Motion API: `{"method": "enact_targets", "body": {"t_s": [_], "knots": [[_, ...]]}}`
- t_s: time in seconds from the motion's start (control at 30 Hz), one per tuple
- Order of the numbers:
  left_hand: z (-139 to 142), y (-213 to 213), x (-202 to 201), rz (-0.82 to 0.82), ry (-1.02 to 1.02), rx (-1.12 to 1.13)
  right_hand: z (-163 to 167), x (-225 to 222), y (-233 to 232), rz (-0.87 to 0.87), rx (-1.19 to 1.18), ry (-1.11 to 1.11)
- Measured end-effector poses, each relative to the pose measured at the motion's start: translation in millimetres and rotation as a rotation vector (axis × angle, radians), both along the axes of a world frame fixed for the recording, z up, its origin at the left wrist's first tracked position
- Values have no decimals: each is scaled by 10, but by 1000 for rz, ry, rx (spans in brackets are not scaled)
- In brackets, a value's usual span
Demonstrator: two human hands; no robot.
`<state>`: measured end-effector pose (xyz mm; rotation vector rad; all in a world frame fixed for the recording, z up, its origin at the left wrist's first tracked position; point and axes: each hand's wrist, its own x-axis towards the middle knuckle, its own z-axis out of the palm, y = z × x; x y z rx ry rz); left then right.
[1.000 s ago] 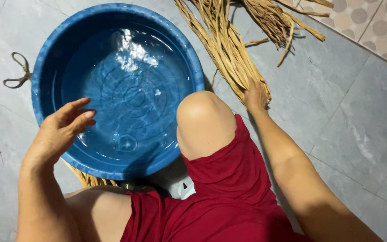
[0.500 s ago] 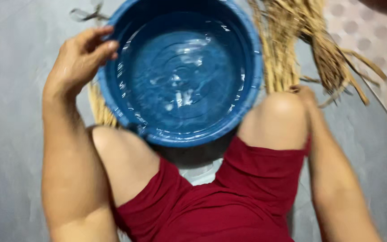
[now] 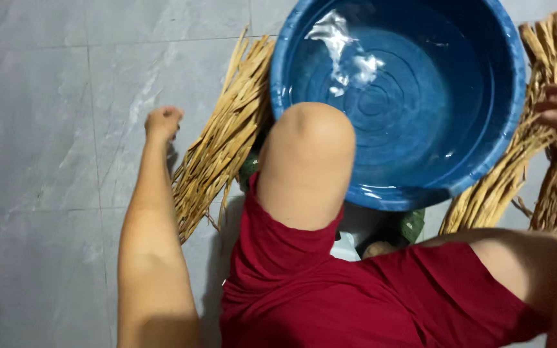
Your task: The person repeatedly picks up small bundles of dried sticks, submerges them in a blue basin of water, and rubs them by hand. The sticks are then placed on the floor beside the basin. This cycle continues throughout the clip.
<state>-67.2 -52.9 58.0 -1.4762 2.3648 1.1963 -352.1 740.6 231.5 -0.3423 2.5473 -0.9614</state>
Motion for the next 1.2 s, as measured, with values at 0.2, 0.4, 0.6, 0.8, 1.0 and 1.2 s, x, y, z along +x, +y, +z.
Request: {"method": "enact_targets", "body": {"t_s": [0.2,0.4,0.6,0.8,1.0,1.2], "knots": [[-658,206,282,-148,-29,-147,275,690,-975,213,705,-203],[-918,674,-236,-234,-164,-153,550,760,-1182,37,543,-120],[-879,710,-473,-216,-271,-29,651,841,-1257,-51,624,-224],[-689,568,-307,-301,-267,34,655,803,-1223,-53,553,-206],[-520,438,-109,-183,150,-121,589,729,-1137,-29,481,-179],[-363,426,-5,-211,182,-190,563,645,-1101,50,492,-121]]}}
